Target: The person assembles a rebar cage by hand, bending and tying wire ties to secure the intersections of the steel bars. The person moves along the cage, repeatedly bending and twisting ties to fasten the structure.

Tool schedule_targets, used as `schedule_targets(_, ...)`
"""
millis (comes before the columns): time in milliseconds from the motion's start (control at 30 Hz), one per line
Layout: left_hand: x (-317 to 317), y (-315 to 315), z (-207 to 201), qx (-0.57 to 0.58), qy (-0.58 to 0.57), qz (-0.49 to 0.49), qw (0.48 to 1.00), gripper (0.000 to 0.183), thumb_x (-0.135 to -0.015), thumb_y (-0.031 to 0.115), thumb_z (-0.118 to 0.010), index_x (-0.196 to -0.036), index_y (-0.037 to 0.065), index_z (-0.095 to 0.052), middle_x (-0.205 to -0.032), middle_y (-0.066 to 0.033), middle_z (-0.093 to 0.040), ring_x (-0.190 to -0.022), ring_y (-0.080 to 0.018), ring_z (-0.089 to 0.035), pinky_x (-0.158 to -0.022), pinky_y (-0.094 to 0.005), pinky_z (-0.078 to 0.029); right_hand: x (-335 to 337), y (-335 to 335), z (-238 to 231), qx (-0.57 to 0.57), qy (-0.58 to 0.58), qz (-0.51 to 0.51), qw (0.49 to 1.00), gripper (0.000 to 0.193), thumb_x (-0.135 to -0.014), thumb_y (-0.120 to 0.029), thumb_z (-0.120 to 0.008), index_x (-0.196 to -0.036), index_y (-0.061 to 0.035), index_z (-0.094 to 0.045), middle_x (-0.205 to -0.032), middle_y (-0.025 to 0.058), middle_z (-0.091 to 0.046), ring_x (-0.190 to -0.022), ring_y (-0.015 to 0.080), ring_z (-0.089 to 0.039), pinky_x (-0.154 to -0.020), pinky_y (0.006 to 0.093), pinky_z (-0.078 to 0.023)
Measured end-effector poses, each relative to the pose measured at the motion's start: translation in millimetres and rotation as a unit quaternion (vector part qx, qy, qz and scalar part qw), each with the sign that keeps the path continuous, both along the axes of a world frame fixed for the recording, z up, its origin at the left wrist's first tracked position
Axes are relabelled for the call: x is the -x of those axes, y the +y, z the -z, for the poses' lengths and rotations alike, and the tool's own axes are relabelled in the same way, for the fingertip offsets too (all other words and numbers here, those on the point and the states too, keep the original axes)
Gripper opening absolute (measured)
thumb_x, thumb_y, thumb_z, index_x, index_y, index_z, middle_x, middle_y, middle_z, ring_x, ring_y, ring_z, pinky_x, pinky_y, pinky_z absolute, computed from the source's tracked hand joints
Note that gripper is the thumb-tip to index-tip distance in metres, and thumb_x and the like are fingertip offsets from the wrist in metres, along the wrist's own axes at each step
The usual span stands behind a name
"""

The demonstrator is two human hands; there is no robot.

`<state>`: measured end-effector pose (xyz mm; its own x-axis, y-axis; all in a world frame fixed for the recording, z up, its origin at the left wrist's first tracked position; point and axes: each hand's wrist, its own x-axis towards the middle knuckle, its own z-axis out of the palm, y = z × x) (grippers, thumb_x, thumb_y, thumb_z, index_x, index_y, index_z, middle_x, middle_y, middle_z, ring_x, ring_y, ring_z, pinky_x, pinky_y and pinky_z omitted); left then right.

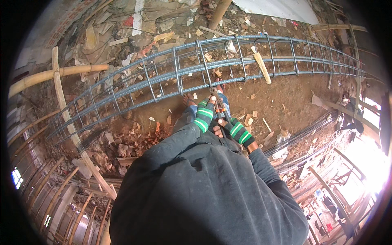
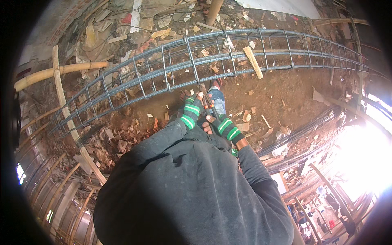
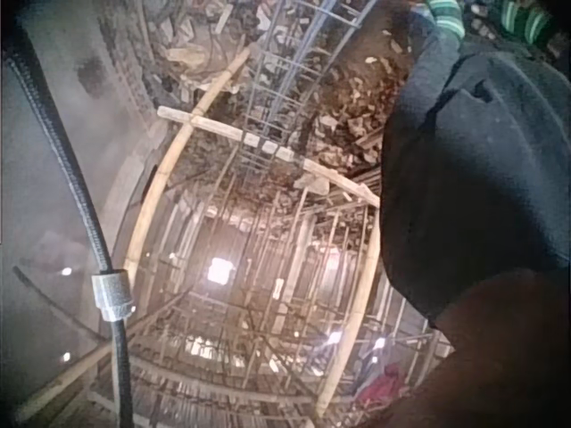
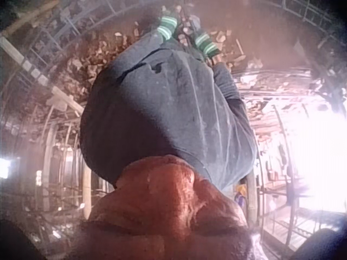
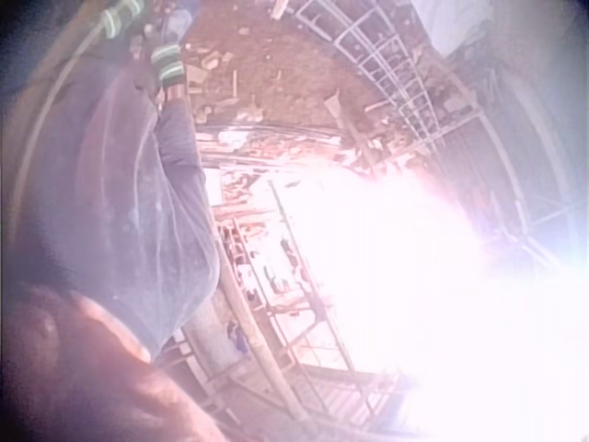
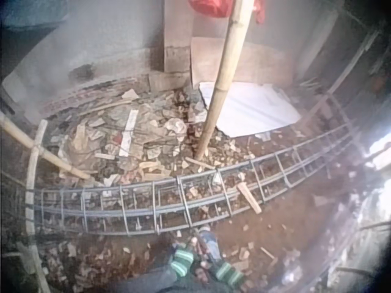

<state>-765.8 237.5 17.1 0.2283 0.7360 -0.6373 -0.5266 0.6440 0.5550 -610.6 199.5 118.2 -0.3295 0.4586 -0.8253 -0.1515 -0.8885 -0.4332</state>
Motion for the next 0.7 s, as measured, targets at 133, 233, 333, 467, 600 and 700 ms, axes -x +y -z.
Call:
schedule_targets(133, 3.2, 5.0, -16.4, 0.014, 0.005, -0.016, 1.000, 0.034, -0.104, 0.028, -0.060, -0.124, 0.000, -0.059, -0.115, -0.0148, -0.068, -0.092, -0.0259, -0.070, -0.079, -0.0388, -0.062, -2.8, 7.8, -10.1, -0.060, -0.121, -0.108, 0.985, 0.042, -0.099, -0.039, -0.066, -0.113, 0.0009, -0.065, -0.089, 0.0093, -0.073, -0.073, 0.0148, -0.070, -0.060, 0.0281, -0.056)
schedule_targets(233, 8.0, 9.3, -32.5, -0.017, 0.085, -0.010, 0.996, 0.032, -0.101, 0.023, -0.063, -0.123, 0.000, -0.058, -0.107, -0.0091, -0.065, -0.088, -0.0196, -0.067, -0.074, -0.0360, -0.063, -2.5, 5.5, -6.9, -0.041, -0.161, -0.120, 0.979, 0.042, -0.099, -0.042, -0.065, -0.102, 0.0003, -0.066, -0.079, 0.0092, -0.069, -0.068, 0.0165, -0.067, -0.058, 0.0312, -0.053)
schedule_targets(333, 7.6, 12.1, -40.4, 0.005, 0.120, -0.033, 0.992, 0.027, -0.099, 0.020, -0.066, -0.115, -0.001, -0.060, -0.100, -0.0074, -0.063, -0.083, -0.0190, -0.065, -0.069, -0.0356, -0.063, 7.2, -5.7, 6.0, -0.185, -0.275, -0.150, 0.931, 0.055, -0.098, -0.051, -0.063, -0.089, 0.0033, -0.063, -0.068, 0.0121, -0.062, -0.062, 0.0221, -0.061, -0.056, 0.0379, -0.046)
schedule_targets(467, 5.6, 11.2, -38.9, -0.017, 0.170, 0.000, 0.985, 0.021, -0.099, 0.018, -0.066, -0.106, -0.002, -0.061, -0.094, -0.0073, -0.061, -0.079, -0.0169, -0.064, -0.065, -0.0332, -0.063, 15.9, -13.0, 24.2, -0.209, -0.347, -0.176, 0.897, 0.058, -0.100, -0.052, -0.060, -0.088, 0.0046, -0.061, -0.063, 0.0140, -0.057, -0.060, 0.0238, -0.057, -0.057, 0.0420, -0.042)
schedule_targets(600, 1.6, 12.0, -33.4, -0.066, 0.238, -0.018, 0.969, 0.016, -0.099, 0.017, -0.065, -0.097, 0.001, -0.066, -0.076, -0.0040, -0.064, -0.060, -0.0096, -0.060, -0.052, -0.0273, -0.056, 5.2, -9.3, 18.4, -0.289, -0.269, -0.130, 0.910, 0.052, -0.100, -0.051, -0.061, -0.089, 0.0000, -0.062, -0.063, 0.0066, -0.058, -0.057, 0.0203, -0.055, -0.055, 0.0369, -0.046)
schedule_targets(700, -3.6, 11.5, -29.3, 0.003, 0.174, 0.013, 0.985, 0.016, -0.098, 0.015, -0.064, -0.100, -0.002, -0.065, -0.082, -0.0068, -0.064, -0.066, -0.0135, -0.063, -0.056, -0.0325, -0.062, -4.6, -9.2, 5.0, -0.053, -0.186, -0.130, 0.973, 0.045, -0.099, -0.048, -0.061, -0.093, -0.0034, -0.062, -0.064, 0.0035, -0.059, -0.056, 0.0152, -0.057, -0.055, 0.0328, -0.044)
